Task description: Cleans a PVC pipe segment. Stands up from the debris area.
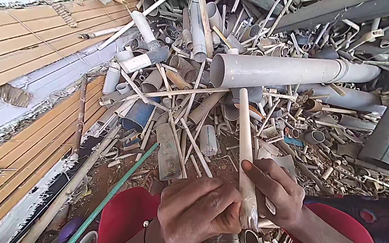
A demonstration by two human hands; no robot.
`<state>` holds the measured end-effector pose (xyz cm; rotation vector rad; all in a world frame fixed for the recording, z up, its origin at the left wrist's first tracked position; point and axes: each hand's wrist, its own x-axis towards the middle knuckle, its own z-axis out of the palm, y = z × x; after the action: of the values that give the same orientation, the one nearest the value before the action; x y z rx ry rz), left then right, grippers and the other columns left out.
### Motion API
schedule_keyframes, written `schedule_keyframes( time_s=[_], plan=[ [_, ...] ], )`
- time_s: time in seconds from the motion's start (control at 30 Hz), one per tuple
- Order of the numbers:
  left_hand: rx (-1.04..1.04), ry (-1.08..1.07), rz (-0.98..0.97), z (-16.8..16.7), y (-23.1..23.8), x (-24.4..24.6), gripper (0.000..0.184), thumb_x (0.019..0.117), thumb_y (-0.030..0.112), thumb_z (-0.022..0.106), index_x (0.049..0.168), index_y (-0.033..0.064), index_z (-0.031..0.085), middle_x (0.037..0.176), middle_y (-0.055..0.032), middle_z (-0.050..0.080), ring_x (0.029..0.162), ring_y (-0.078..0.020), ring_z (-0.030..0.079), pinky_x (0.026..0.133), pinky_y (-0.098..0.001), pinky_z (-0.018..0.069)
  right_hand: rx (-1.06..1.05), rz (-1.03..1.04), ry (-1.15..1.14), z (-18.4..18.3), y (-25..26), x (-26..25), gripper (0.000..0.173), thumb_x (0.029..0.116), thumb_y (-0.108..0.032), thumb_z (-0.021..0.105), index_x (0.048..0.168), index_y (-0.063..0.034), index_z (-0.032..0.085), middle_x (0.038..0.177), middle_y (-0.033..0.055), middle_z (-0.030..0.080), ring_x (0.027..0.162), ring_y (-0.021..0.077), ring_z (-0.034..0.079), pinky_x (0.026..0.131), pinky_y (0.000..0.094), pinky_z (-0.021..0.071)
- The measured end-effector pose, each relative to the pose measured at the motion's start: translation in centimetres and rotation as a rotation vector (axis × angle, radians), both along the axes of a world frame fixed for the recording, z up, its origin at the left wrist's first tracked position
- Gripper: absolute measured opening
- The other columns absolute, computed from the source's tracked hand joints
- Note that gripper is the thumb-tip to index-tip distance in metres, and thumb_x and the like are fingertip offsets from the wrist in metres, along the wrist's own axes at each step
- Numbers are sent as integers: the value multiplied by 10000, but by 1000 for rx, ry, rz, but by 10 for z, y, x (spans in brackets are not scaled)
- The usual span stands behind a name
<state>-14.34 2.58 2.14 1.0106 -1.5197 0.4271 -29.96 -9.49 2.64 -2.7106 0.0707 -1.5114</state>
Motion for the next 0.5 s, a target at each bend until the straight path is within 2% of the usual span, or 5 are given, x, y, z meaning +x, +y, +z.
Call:
schedule_keyframes(
  time_s=[0.13,0.33,0.43,0.47,0.5],
  plan=[
    [3,172,-73,8,-2,2,207,972,254,688,885,67,673,821,16,660,776,35,638,694,-73,523,-119,-58,-96,3,-4,10,121,1043,-140,530,1140,-69,525,827,63,491,655,128,502,616,170,453],
    [70,371,-198,10,-1,9,145,913,240,742,898,100,712,826,82,679,755,75,643,675,-78,554,-183,-98,-151,6,-11,22,102,1027,-128,525,1114,-76,515,775,49,487,602,135,480,565,192,435],
    [51,682,-311,14,6,26,144,951,331,703,1004,212,764,885,137,728,755,16,711,662,-165,620,79,-329,-229,18,-29,15,229,1007,-230,588,1027,-5,545,716,45,614,600,42,595,567,155,485],
    [20,792,-289,18,8,38,123,960,329,683,1006,246,761,889,144,730,733,-1,715,650,-181,626,240,-396,-287,26,-45,12,328,1003,-267,614,1004,55,551,672,17,567,563,-14,535,544,141,445],
    [-6,887,-243,20,6,48,68,990,262,657,979,244,722,864,134,719,676,-14,706,608,-190,624,370,-427,-330,31,-61,7,356,995,-285,621,992,61,538,667,-42,492,554,-72,447,540,107,386]
  ],
)
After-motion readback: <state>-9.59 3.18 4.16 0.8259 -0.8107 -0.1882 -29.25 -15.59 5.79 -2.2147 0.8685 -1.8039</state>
